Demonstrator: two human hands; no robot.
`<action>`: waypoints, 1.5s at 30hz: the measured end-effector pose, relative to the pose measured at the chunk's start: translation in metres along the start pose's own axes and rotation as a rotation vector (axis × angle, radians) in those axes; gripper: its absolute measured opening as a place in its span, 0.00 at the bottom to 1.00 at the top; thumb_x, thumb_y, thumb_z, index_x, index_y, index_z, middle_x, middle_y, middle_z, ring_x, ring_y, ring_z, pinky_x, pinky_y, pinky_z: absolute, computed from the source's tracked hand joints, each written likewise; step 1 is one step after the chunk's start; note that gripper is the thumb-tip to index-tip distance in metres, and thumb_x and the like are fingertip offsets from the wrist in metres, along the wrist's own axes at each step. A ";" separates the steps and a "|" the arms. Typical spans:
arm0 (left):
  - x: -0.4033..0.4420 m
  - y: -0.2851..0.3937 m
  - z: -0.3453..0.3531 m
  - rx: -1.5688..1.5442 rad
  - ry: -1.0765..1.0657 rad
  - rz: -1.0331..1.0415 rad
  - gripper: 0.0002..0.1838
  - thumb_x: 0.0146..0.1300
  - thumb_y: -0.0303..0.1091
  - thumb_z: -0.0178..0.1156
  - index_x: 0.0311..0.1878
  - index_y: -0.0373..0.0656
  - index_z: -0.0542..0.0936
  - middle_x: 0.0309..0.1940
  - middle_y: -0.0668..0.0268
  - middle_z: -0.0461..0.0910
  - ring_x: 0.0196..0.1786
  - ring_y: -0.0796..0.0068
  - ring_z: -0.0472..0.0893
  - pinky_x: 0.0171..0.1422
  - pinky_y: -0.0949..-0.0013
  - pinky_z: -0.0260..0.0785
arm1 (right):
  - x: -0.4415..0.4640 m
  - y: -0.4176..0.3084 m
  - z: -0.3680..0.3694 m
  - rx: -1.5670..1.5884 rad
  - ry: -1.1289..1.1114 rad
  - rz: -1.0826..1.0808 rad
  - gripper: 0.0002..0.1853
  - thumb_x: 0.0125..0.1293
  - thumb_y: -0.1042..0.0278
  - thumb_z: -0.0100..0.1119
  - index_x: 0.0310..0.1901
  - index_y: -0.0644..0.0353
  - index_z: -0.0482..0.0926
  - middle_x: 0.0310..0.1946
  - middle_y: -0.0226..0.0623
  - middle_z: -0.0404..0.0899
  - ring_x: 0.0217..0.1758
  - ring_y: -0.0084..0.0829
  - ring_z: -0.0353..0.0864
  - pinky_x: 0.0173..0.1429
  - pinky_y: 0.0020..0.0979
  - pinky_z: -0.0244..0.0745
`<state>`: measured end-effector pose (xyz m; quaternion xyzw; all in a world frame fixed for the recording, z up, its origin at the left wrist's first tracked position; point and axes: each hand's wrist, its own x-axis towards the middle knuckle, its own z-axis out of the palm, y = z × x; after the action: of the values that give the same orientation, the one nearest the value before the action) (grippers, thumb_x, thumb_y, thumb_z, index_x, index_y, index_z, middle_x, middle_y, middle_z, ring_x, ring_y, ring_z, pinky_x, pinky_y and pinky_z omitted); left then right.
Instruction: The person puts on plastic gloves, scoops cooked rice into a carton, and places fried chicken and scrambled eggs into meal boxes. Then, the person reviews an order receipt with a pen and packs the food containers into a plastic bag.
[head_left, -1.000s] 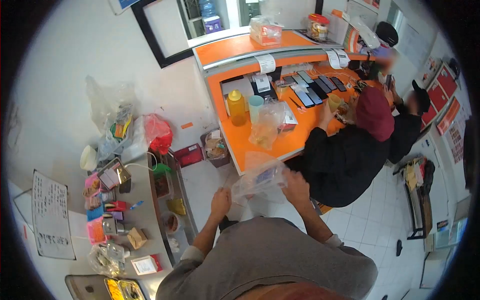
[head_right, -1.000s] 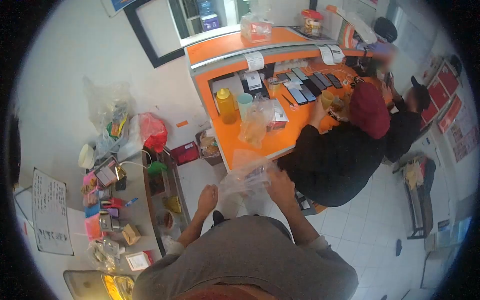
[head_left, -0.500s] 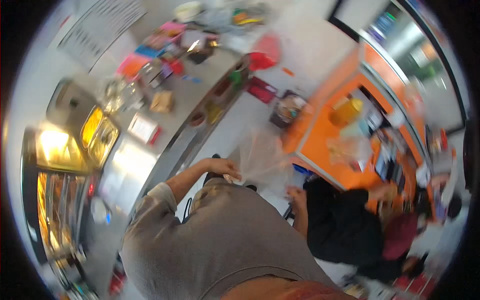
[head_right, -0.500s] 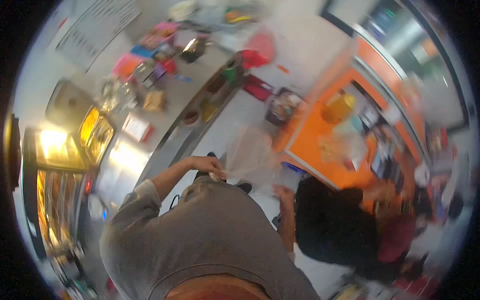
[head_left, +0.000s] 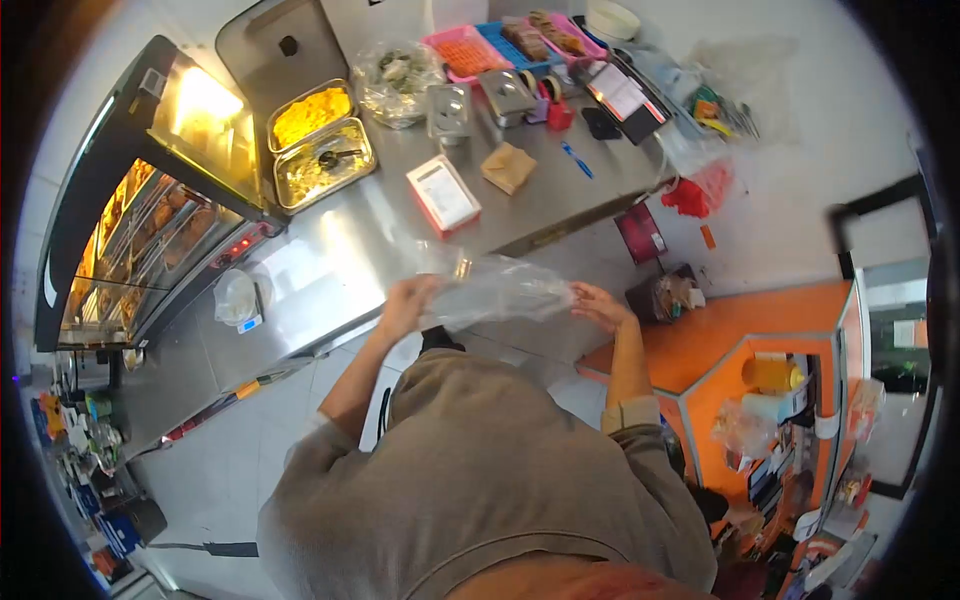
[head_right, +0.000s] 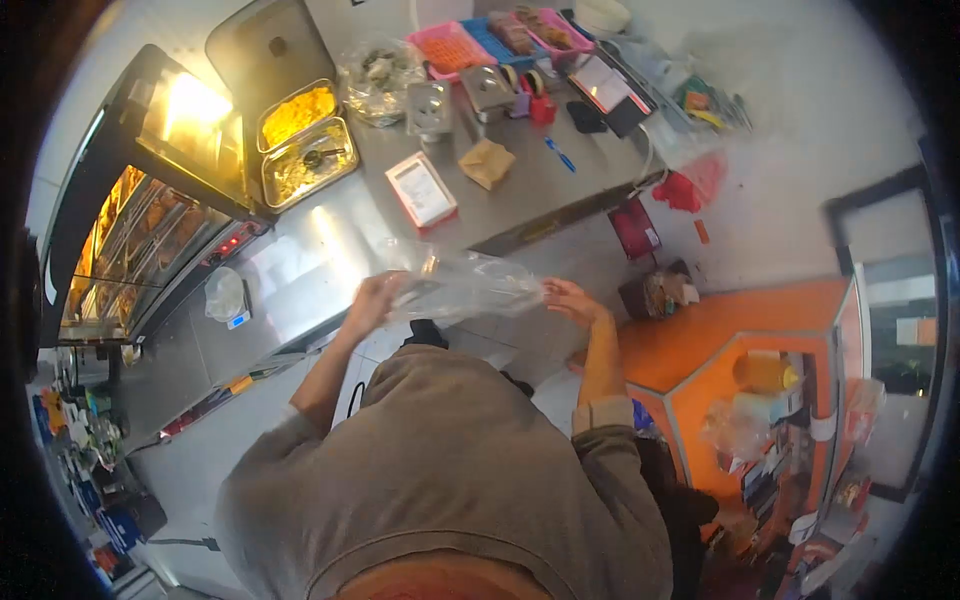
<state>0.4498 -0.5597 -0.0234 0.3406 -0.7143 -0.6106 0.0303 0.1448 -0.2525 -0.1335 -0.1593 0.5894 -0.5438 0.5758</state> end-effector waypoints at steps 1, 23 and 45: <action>0.004 -0.017 -0.041 -0.030 0.117 0.008 0.21 0.72 0.49 0.49 0.55 0.45 0.82 0.17 0.79 0.66 0.19 0.86 0.65 0.18 0.76 0.57 | 0.036 -0.028 0.011 0.080 -0.187 -0.035 0.32 0.61 0.60 0.66 0.65 0.55 0.67 0.52 0.37 0.72 0.55 0.29 0.75 0.57 0.34 0.73; 0.102 -0.100 -0.189 -1.477 -0.238 -0.147 0.28 0.72 0.58 0.45 0.65 0.48 0.70 0.26 0.75 0.72 0.23 0.85 0.69 0.22 0.79 0.64 | 0.195 -0.210 0.353 -1.079 0.352 -1.410 0.59 0.37 0.54 0.81 0.72 0.46 0.53 0.65 0.51 0.61 0.72 0.56 0.56 0.73 0.58 0.49; 0.074 -0.129 -0.157 -0.753 0.384 -0.181 0.24 0.70 0.51 0.54 0.62 0.47 0.72 0.19 0.77 0.62 0.17 0.85 0.61 0.18 0.78 0.56 | 0.310 -0.064 0.369 -1.819 -0.098 -0.445 0.27 0.60 0.61 0.57 0.63 0.30 0.71 0.58 0.39 0.72 0.63 0.44 0.69 0.67 0.55 0.59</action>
<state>0.5235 -0.7351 -0.1268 0.4744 -0.3904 -0.7544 0.2310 0.3428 -0.6962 -0.1435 -0.6802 0.7193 0.0356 0.1368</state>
